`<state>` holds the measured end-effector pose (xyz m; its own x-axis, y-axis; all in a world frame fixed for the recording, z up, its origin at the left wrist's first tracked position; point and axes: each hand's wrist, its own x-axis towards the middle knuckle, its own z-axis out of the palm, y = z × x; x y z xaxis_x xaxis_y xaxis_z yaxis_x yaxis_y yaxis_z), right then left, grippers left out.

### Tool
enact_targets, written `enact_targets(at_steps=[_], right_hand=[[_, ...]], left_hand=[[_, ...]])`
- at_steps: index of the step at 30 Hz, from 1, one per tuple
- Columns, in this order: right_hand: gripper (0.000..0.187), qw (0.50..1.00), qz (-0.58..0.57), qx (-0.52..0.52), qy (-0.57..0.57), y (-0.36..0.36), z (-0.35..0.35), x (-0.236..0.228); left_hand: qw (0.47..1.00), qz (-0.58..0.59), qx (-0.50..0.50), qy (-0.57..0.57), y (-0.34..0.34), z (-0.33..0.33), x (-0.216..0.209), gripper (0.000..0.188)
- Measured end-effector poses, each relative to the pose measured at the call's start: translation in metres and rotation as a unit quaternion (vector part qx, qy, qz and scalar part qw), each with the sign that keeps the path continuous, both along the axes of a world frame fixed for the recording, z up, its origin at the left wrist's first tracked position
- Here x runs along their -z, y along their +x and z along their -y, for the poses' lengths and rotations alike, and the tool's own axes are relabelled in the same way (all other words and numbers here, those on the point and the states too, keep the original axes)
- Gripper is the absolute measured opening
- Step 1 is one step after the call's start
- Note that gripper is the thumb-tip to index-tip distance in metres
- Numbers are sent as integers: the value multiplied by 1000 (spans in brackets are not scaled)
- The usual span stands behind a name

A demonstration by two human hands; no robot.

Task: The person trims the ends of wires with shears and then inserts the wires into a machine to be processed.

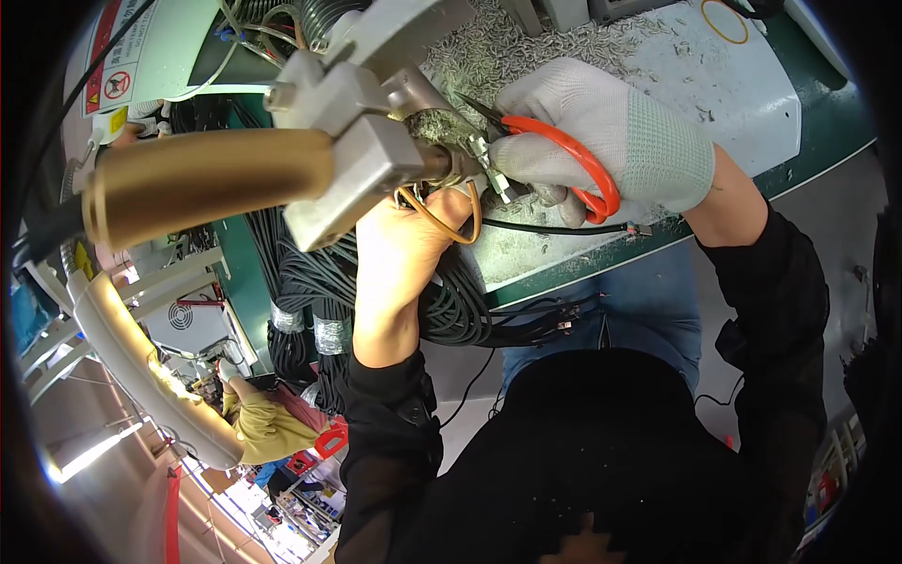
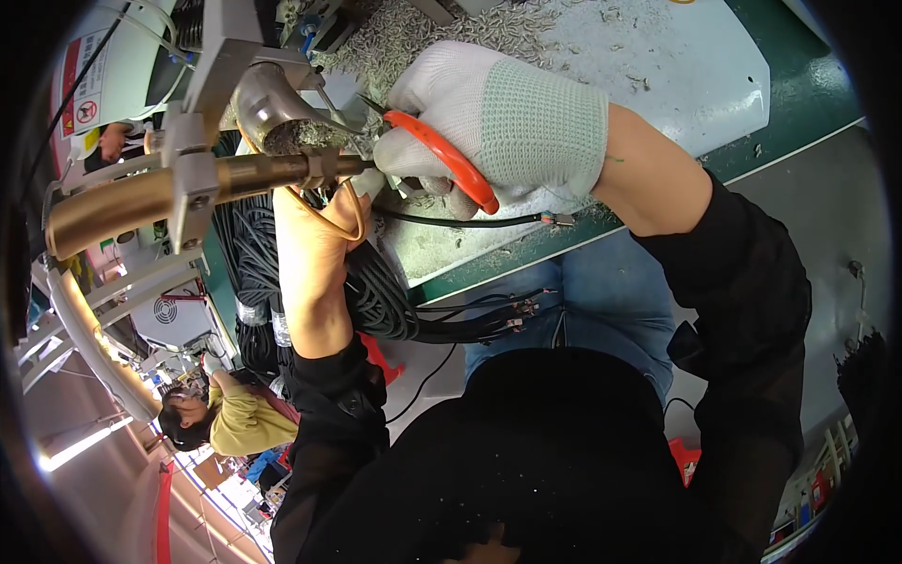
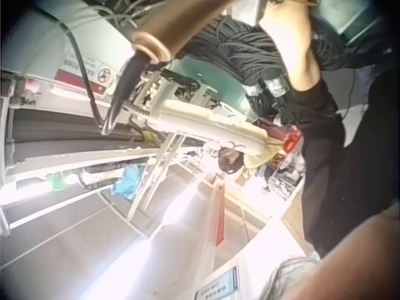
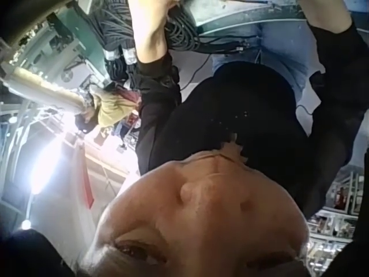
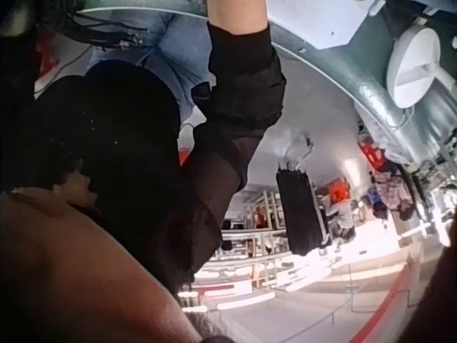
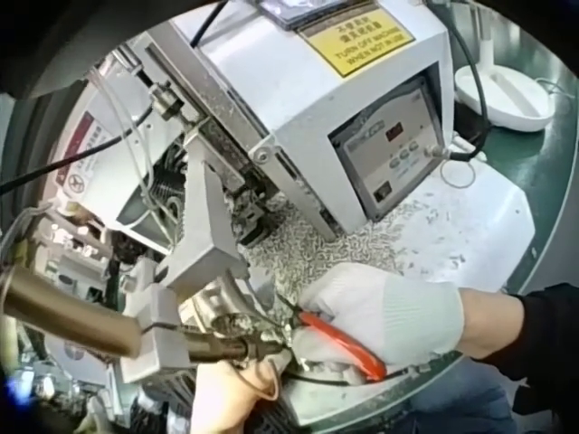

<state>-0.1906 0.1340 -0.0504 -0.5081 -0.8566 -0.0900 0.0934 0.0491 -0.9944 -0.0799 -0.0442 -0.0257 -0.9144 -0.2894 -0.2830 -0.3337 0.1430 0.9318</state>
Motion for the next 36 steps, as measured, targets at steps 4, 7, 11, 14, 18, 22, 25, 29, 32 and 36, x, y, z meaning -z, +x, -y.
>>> enact_targets(at_steps=[4,7,11,14,18,22,25,29,32,36], right_hand=[[27,1000,-5,0,20,2,-1,-5],[26,996,-41,71,45,14,-4,-14],[18,967,-206,83,124,38,-46,-22],[13,929,-312,88,178,60,-63,-35],[23,945,-208,112,228,89,-40,-64],[23,976,-181,120,-12,106,-23,-47],[23,979,-149,134,-43,108,-28,-43],[19,972,215,91,-3,105,-53,-60],[19,985,104,136,2,121,-56,-59],[10,842,-392,366,58,134,-57,-38]], left_hand=[[997,-51,57,-9,-3,4,4,22],[987,-50,90,123,3,6,6,19],[985,-75,-27,151,30,7,13,21],[972,-84,-61,210,53,-1,3,24],[945,-65,10,321,73,-25,-19,28],[962,-51,21,269,78,-45,-27,28],[957,-62,6,282,84,-48,-28,23],[985,-67,139,71,88,-50,-43,22],[983,-148,93,-49,84,-67,-43,24],[982,-146,30,-114,76,-74,-46,19]])
